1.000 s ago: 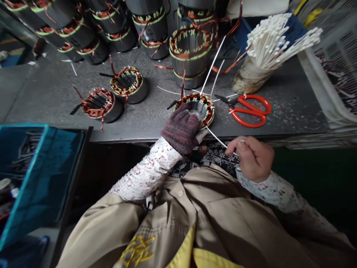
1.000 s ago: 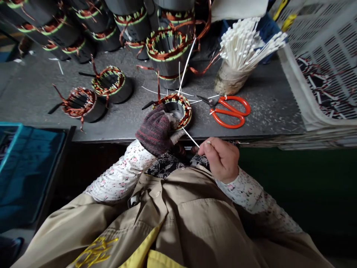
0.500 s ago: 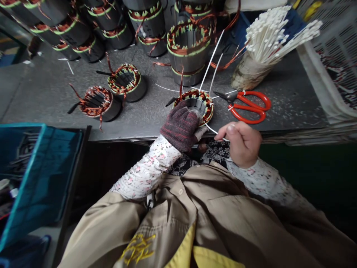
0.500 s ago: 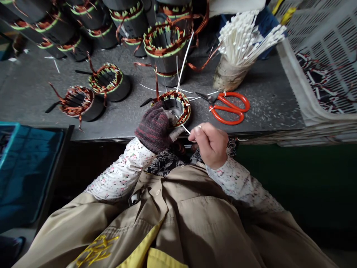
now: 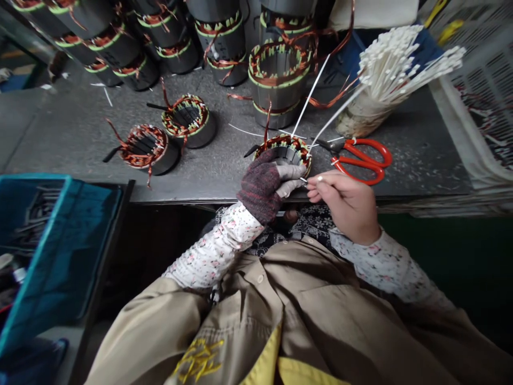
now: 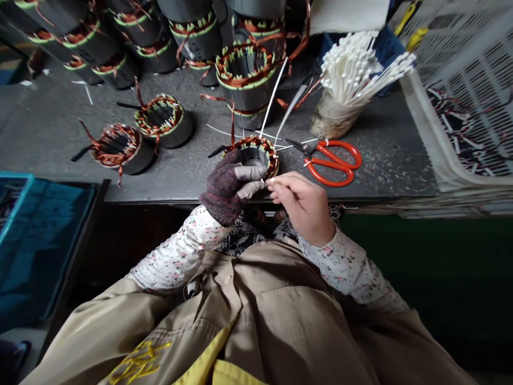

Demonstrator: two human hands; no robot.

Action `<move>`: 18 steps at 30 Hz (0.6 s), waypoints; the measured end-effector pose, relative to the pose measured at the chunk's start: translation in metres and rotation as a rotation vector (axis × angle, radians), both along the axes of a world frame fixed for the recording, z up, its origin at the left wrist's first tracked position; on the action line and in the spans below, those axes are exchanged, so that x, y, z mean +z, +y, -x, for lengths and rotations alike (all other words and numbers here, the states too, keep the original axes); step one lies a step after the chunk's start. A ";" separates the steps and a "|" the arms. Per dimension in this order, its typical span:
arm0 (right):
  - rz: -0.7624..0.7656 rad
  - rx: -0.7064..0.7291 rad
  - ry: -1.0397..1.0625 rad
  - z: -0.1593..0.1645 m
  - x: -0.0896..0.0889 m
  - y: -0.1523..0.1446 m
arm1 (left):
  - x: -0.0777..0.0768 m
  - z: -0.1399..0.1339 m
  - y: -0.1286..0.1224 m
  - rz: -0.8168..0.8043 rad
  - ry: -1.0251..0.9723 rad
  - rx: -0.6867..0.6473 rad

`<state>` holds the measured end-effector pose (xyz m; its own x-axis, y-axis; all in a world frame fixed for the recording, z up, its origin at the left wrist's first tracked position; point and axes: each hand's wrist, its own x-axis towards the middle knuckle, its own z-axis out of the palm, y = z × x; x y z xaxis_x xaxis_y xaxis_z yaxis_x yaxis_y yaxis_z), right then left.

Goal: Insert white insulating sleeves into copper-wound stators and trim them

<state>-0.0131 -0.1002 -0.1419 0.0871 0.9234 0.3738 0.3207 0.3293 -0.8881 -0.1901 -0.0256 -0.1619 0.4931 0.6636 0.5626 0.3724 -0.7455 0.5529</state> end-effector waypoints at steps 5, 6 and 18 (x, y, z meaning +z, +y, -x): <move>-0.098 -0.031 -0.219 0.002 -0.001 0.004 | 0.004 -0.001 0.003 0.021 0.037 -0.005; -0.107 -0.038 -0.262 0.003 -0.001 0.006 | 0.005 -0.001 0.003 0.015 0.041 -0.004; -0.042 -0.007 -0.421 0.006 0.010 0.016 | 0.006 0.002 0.009 -0.188 0.080 -0.099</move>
<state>-0.0191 -0.0846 -0.1315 -0.0752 0.9067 0.4151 0.6549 0.3588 -0.6651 -0.1922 -0.0163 -0.1560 0.5987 0.4970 0.6281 0.3291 -0.8676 0.3728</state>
